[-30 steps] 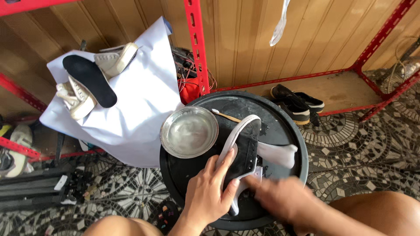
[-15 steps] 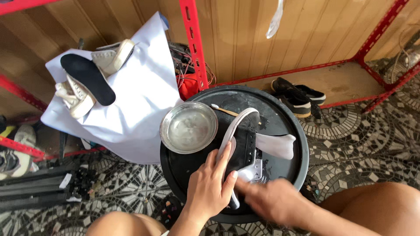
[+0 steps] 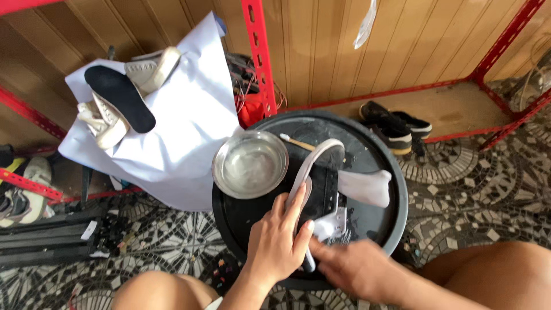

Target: The person cleans a black and white sneaker using a brush and a toothbrush, dipping them into a bowl of water. They scrub the shoe's upper, sole, and sides, then wipe it with a cloth.

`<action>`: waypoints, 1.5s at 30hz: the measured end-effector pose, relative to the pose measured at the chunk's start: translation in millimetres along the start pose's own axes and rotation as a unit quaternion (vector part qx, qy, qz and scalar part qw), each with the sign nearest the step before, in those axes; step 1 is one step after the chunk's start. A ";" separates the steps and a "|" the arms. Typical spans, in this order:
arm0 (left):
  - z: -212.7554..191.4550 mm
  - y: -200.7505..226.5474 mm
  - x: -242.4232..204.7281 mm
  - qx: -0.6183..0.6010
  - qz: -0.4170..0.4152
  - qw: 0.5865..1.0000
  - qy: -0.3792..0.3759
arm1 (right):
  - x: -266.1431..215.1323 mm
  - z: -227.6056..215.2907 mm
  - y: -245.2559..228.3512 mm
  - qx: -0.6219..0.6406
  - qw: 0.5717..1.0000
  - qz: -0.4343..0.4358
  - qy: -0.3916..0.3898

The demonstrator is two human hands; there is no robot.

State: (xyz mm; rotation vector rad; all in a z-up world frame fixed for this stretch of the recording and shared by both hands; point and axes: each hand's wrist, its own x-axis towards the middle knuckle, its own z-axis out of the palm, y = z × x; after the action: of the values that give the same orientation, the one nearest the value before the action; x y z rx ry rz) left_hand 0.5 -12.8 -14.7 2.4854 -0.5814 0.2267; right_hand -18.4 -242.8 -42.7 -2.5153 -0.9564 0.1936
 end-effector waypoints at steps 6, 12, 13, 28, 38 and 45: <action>-3.5 -0.5 1.9 -0.025 0.022 0.999 0.020 | -7.2 47.3 49.8 -0.259 0.956 0.140 0.004; 0.0 4.9 0.1 -0.011 -0.001 1.000 0.027 | -14.0 45.4 79.3 -0.299 0.938 0.157 0.081; -2.4 6.2 0.7 -0.007 0.004 1.000 0.023 | -14.8 56.1 73.8 -0.268 0.951 0.154 -0.015; -3.0 0.3 1.2 -0.029 -0.005 1.000 0.002 | -2.7 42.0 75.5 -0.320 0.942 0.099 0.012; -4.7 0.9 4.1 -0.020 -0.010 1.000 0.001 | -11.0 16.6 38.0 -0.041 0.998 0.045 -0.030; -6.6 -7.5 8.6 -0.051 -0.004 0.998 -0.022 | 14.2 20.9 54.5 -0.309 0.944 0.083 -0.083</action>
State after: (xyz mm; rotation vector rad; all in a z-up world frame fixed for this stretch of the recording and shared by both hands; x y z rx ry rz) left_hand 11.4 -6.5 -10.5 2.3985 -0.5862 0.1366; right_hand 19.1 -262.3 -85.5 -3.2063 -0.9809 0.1809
